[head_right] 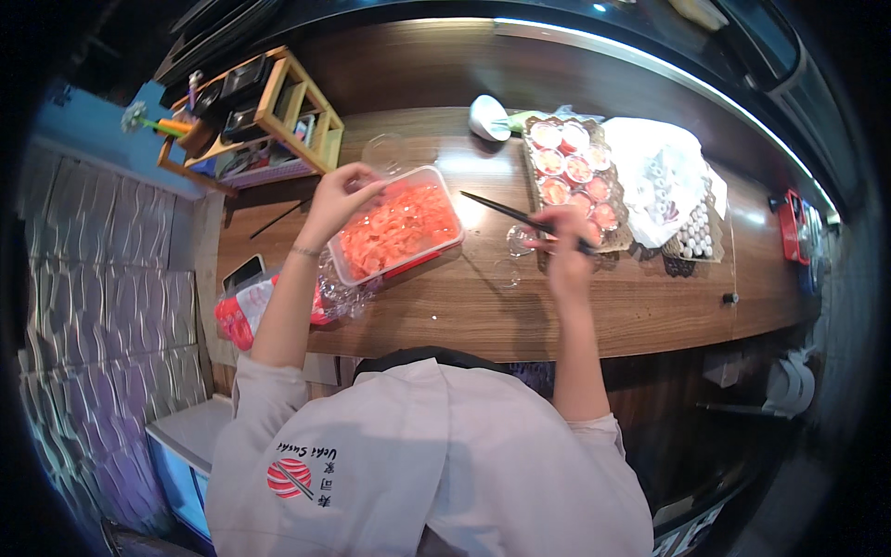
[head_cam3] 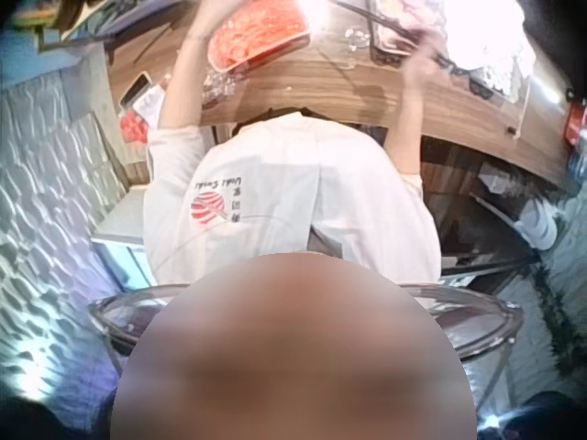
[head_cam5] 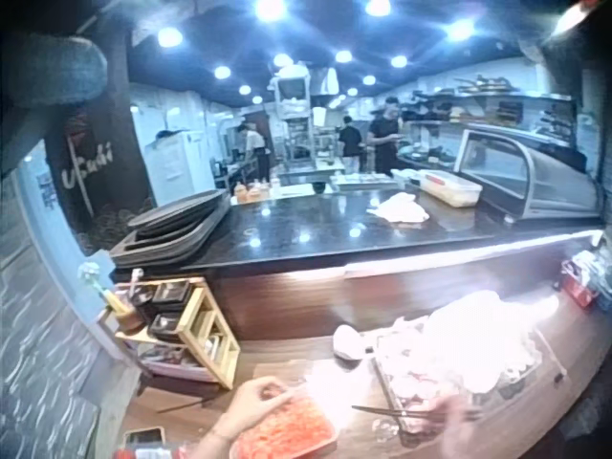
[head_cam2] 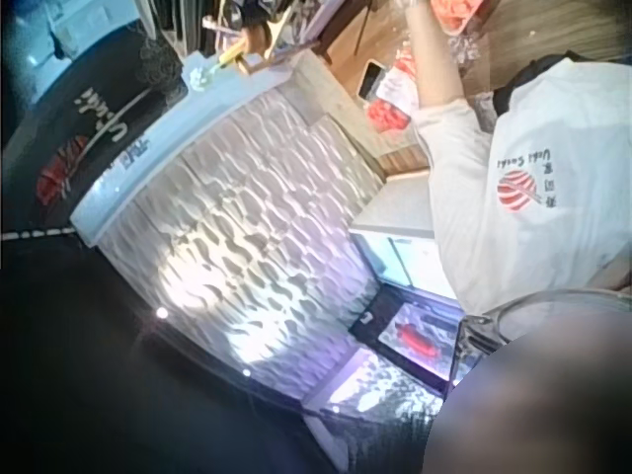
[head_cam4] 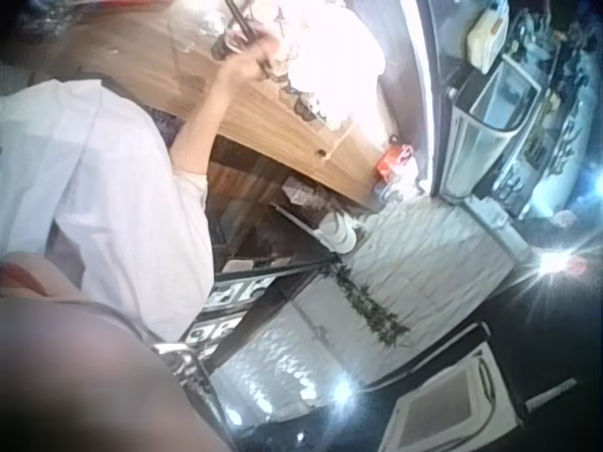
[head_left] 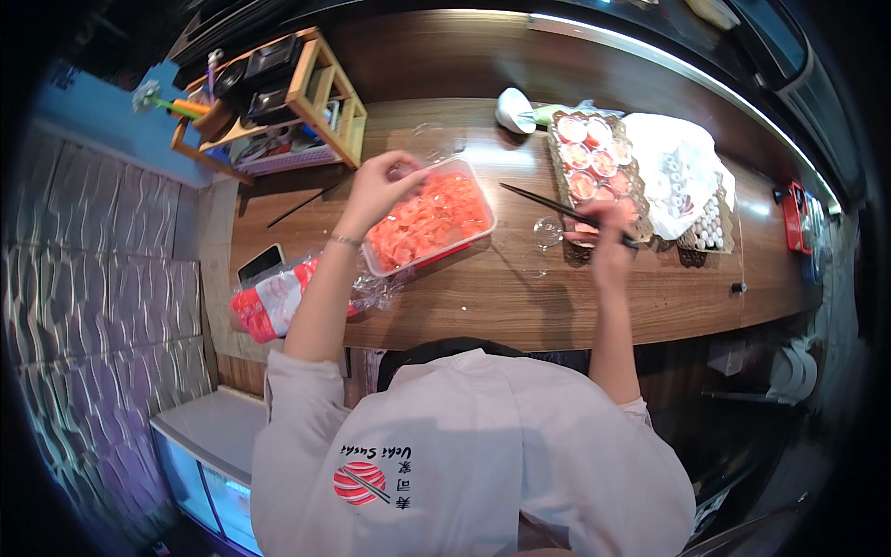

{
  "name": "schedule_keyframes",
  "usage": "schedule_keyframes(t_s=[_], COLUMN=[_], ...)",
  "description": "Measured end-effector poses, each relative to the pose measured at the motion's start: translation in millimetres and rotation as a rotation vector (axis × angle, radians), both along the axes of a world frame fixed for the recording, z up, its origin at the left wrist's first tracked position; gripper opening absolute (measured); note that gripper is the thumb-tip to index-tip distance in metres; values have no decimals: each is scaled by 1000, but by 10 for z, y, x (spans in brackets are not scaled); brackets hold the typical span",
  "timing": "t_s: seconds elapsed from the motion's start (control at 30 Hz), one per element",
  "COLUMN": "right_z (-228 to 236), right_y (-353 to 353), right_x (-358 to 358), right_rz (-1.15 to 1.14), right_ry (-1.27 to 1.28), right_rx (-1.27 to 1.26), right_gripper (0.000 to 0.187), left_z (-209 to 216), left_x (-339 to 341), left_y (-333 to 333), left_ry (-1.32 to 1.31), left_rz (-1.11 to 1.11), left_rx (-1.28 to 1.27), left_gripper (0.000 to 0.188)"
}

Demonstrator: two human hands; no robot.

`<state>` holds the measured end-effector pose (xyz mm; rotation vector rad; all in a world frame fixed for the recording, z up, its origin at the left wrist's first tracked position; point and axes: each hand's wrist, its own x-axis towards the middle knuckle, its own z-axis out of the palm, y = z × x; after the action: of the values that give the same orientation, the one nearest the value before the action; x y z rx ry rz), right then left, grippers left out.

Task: The person uses chopsticks to pick up small pieces of pink fish from a plastic container and places them into small round molds arranged on a tray. The person repeats this action continuously throughout the clip.

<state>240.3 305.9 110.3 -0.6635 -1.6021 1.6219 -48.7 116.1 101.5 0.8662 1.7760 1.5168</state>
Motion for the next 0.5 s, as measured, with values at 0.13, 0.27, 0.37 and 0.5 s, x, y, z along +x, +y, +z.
schedule_keyframes(t_s=[0.13, 0.27, 0.37, 0.5], right_z=[-246, -456, -587, -473], right_y=[-407, -560, -649, -770], right_x=[-614, -962, -1101, -1093], right_rz=[263, 291, 284, 303], right_ry=[-235, -392, -431, -479], right_rx=[228, 606, 663, 701], right_gripper=[25, 16, 17, 17], left_z=[-137, -483, -569, -613], left_x=[68, 233, 387, 539], left_y=[-1195, -2096, -2466, -2535], left_ry=[-53, -210, -404, -522], left_rz=[262, 469, 535, 567], left_rx=[-105, -82, 46, -10], left_gripper=[10, 10, 10, 11])
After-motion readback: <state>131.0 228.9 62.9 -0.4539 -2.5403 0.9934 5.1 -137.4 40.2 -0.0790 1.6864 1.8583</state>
